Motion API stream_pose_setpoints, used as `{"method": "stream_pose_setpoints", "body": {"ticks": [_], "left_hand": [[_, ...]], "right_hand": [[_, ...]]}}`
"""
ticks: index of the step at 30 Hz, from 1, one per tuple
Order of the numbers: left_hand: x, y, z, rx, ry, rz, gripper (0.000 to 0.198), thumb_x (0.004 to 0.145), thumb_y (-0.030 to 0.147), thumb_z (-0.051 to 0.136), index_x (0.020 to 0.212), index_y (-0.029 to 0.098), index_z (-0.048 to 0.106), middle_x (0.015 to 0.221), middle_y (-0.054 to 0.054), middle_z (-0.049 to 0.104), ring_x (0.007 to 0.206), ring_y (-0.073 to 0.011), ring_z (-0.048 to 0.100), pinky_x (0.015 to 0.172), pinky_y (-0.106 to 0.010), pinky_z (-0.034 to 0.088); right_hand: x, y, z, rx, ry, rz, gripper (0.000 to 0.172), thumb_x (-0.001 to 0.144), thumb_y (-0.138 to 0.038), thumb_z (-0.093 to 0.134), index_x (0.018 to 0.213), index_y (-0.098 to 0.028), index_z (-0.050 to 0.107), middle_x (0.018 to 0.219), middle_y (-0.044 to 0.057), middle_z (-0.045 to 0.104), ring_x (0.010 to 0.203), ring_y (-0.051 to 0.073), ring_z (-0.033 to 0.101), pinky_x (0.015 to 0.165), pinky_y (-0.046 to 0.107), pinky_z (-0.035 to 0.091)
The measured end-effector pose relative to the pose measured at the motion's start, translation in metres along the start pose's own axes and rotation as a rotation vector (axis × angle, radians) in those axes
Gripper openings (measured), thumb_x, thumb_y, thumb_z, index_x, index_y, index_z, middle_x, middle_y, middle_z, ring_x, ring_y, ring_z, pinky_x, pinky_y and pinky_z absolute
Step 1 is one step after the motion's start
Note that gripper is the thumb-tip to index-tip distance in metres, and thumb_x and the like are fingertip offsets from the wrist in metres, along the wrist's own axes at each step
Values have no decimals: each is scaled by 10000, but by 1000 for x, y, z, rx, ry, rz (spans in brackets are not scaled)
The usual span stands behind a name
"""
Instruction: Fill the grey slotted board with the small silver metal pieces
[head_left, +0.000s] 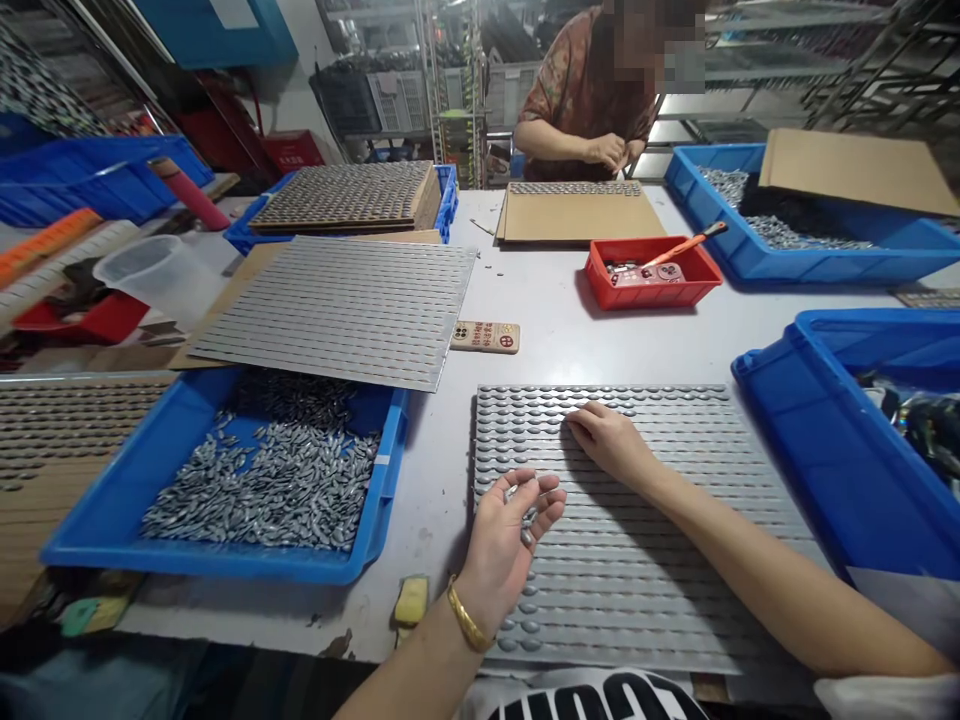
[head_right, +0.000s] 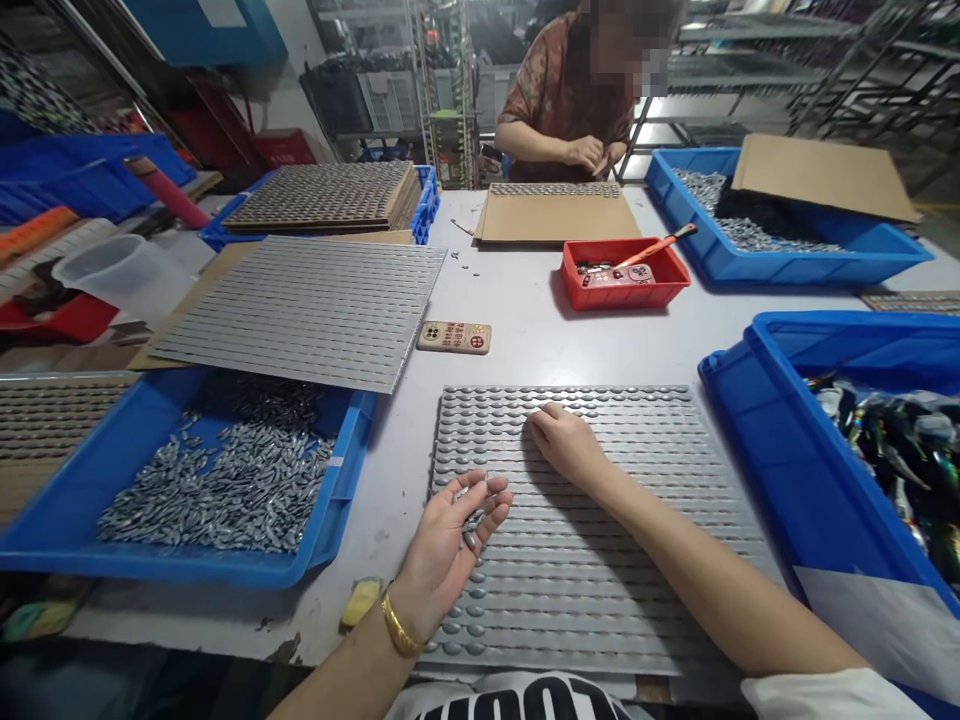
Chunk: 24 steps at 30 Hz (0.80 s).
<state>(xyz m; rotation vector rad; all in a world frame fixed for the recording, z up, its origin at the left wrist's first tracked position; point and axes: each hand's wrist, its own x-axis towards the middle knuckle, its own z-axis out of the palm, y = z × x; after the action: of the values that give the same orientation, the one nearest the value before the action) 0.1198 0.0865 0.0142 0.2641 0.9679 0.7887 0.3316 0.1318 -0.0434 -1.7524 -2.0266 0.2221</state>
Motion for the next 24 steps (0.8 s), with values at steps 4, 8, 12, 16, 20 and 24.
{"method": "stream_pose_setpoints", "body": {"ticks": [4,8,12,16,20,24], "left_hand": [[2,-3,1,11,-19,-3,204,791,200,678,954,138,571,971,-118,688,872,-169,667,866,-308,529],[4,-7,5,-4,-20,21,171,799,190,658,947,141,589,953,-99,680,898,-165,647,882,-331,520],[5,-10,9,30,-27,29,164,783,159,651,943,138,622,952,-84,661,884,-159,632,850,-326,527],[4,-12,9,36,-52,-9,160,785,151,643,942,125,636,958,-98,657,902,-168,624,867,-335,523],[1,-10,8,11,-60,-49,160,806,155,622,963,124,636,969,-107,668,905,-174,638,906,-363,520],[1,-6,5,-56,-10,-97,205,817,178,609,1008,104,612,1081,-164,669,999,-253,657,945,-391,509]], "right_hand": [[-12,-21,-18,171,-4,-15,217,931,-280,461,1019,-195,640,881,62,623,650,136,565,586,259,452],[-27,-53,-38,413,-102,-116,259,919,-303,508,1145,-231,611,994,78,619,830,171,590,647,278,497],[-30,-66,-44,373,-176,-283,278,933,-224,474,1173,-256,610,1028,86,616,914,192,565,748,343,503],[-31,-61,-42,356,-219,-303,202,941,-209,455,997,-204,649,940,82,632,836,172,573,696,310,502],[-35,-50,-41,374,-181,-299,191,947,-225,445,976,-200,632,887,74,640,778,154,588,661,280,488],[-31,-26,-34,363,-62,-158,134,925,-221,486,916,-204,618,818,47,646,705,146,582,607,257,464]]}}
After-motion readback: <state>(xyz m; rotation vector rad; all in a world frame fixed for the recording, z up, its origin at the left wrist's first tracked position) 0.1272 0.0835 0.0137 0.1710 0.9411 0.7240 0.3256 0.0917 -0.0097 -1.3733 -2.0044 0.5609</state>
